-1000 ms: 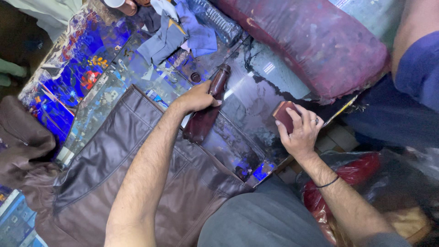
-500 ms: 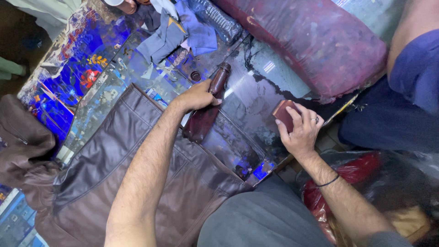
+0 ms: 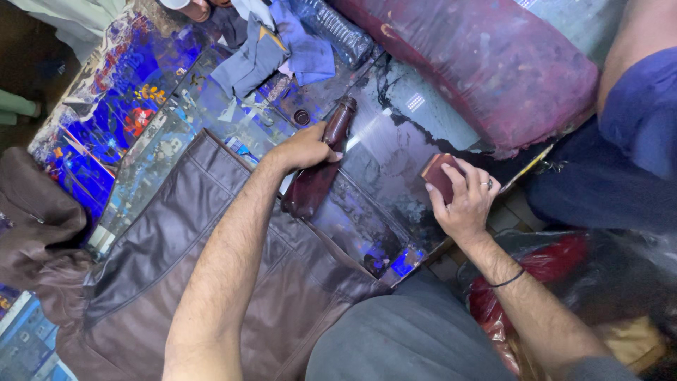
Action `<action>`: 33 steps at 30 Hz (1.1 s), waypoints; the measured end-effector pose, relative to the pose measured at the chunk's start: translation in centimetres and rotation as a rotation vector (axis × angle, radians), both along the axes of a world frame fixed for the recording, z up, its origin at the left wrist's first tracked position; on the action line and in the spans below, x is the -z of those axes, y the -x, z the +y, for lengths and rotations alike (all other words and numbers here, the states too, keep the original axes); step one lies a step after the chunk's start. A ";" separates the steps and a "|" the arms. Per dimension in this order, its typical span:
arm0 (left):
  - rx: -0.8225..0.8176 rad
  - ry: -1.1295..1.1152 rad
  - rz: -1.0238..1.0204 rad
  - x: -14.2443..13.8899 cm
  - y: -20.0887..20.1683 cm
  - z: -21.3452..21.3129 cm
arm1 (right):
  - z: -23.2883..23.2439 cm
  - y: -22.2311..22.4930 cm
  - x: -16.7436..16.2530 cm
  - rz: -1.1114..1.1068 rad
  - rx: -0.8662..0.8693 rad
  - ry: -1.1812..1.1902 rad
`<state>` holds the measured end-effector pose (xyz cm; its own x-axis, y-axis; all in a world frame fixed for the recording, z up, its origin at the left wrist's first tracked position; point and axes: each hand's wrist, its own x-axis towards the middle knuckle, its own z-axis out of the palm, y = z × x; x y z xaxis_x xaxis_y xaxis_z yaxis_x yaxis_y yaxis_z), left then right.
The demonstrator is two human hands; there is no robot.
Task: The person applies dark dye to a brown leather jacket laid on a work table. They pour liquid from a bottle onto a sponge block and rub the sponge across the jacket's panels, repositioning the jacket to coat new areas.
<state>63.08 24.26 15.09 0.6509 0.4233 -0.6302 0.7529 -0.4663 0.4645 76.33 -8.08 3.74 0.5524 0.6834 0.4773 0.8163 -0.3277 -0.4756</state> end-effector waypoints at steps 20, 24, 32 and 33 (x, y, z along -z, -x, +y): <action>0.006 0.008 -0.015 0.9 0.2 0.2 | -0.1 0.0 0.2 0.001 -0.003 0.013; 0.007 0.020 -0.018 0.7 0.2 0.2 | 0.0 0.0 0.3 0.004 -0.003 0.004; 0.021 -0.008 -0.015 0.8 0.2 0.1 | -0.2 0.0 0.3 0.000 -0.004 -0.003; 0.023 -0.013 -0.009 0.8 0.2 0.1 | -0.1 0.0 0.4 0.001 -0.004 -0.002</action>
